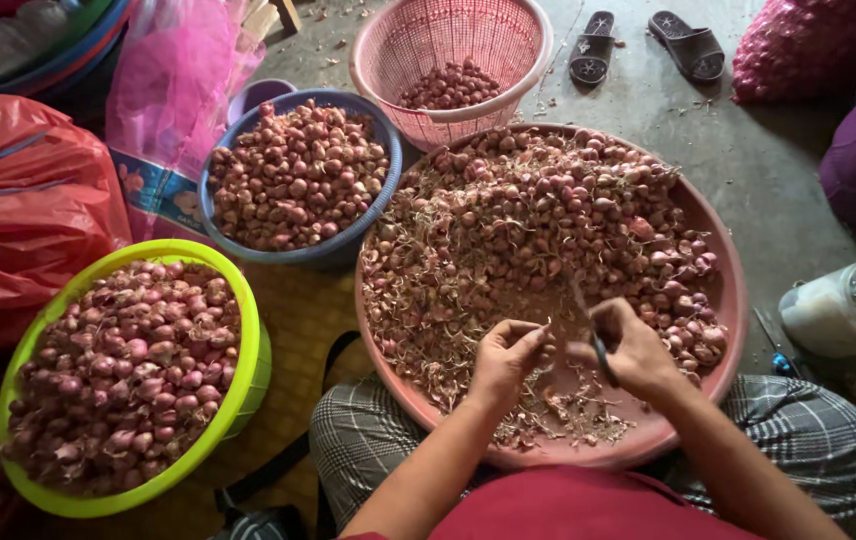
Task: The person sits on the floor with a large tray of untrimmed shallots and uses scissors to cut the root ends off the shallots one at a time. Trimmed shallots are placed into a nearby basket, and trimmed roots accumulate on the tray.
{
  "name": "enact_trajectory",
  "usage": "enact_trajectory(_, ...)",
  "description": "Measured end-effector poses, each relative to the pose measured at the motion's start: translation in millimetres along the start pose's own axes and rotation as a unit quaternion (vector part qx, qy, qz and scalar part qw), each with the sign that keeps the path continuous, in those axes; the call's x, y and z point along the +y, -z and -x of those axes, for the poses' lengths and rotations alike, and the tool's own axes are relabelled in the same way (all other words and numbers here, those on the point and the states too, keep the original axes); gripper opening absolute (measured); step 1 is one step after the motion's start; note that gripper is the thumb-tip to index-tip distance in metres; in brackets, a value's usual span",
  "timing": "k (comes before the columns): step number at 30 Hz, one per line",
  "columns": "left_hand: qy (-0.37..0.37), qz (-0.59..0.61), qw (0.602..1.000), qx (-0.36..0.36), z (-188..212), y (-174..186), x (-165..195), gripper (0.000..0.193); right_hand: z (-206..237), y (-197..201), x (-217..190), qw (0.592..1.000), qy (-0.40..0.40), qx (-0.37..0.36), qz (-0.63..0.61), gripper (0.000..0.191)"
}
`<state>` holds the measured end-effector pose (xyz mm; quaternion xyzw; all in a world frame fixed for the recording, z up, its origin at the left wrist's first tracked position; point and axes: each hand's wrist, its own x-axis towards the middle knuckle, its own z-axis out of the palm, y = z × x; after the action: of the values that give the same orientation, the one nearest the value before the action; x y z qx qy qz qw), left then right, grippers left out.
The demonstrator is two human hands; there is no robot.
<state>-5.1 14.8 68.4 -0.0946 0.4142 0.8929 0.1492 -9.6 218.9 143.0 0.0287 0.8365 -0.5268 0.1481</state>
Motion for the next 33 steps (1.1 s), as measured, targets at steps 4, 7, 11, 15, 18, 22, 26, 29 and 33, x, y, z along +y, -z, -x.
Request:
enact_trajectory(4, 0.009, 0.000, 1.000, 0.010, -4, 5, -8, 0.013, 14, 4, -5, 0.987, -0.024, -0.072, 0.139, 0.064)
enact_trajectory(7, 0.010, -0.035, 0.999, -0.007, -3, 6, -17, 0.012, 18, 0, 2, 0.991, -0.008, -0.055, 0.124, 0.059)
enact_trajectory(11, 0.016, -0.027, 0.999, -0.020, -4, 15, -17, 0.012, 14, -5, 14, 0.996, -0.022, -0.049, 0.069, 0.044)
enact_trajectory(15, 0.018, -0.059, 0.998, -0.019, -4, 21, -17, 0.012, 9, -8, 21, 0.996, -0.057, -0.051, 0.051, 0.035)
enact_trajectory(18, 0.015, -0.033, 0.999, -0.014, -5, 22, -20, 0.008, 3, -2, 22, 0.995, -0.088, -0.031, 0.019, 0.036)
enact_trajectory(22, 0.078, 0.123, 0.989, -0.035, -8, 30, -20, 0.012, -11, 31, 22, 0.993, 0.005, 0.114, 0.032, 0.046)
enact_trajectory(26, 0.096, 0.142, 0.984, -0.042, -13, 43, -24, 0.009, -17, 42, 34, 0.969, 0.006, 0.178, 0.172, 0.039)
enact_trajectory(29, 0.112, 0.110, 0.987, -0.021, -15, 52, -33, 0.010, -24, 25, 49, 0.946, 0.082, 0.174, 0.263, 0.041)
enact_trajectory(33, 0.076, 0.107, 0.991, -0.022, -20, 57, -39, 0.010, -32, 18, 62, 0.901, 0.061, 0.138, 0.408, 0.043)
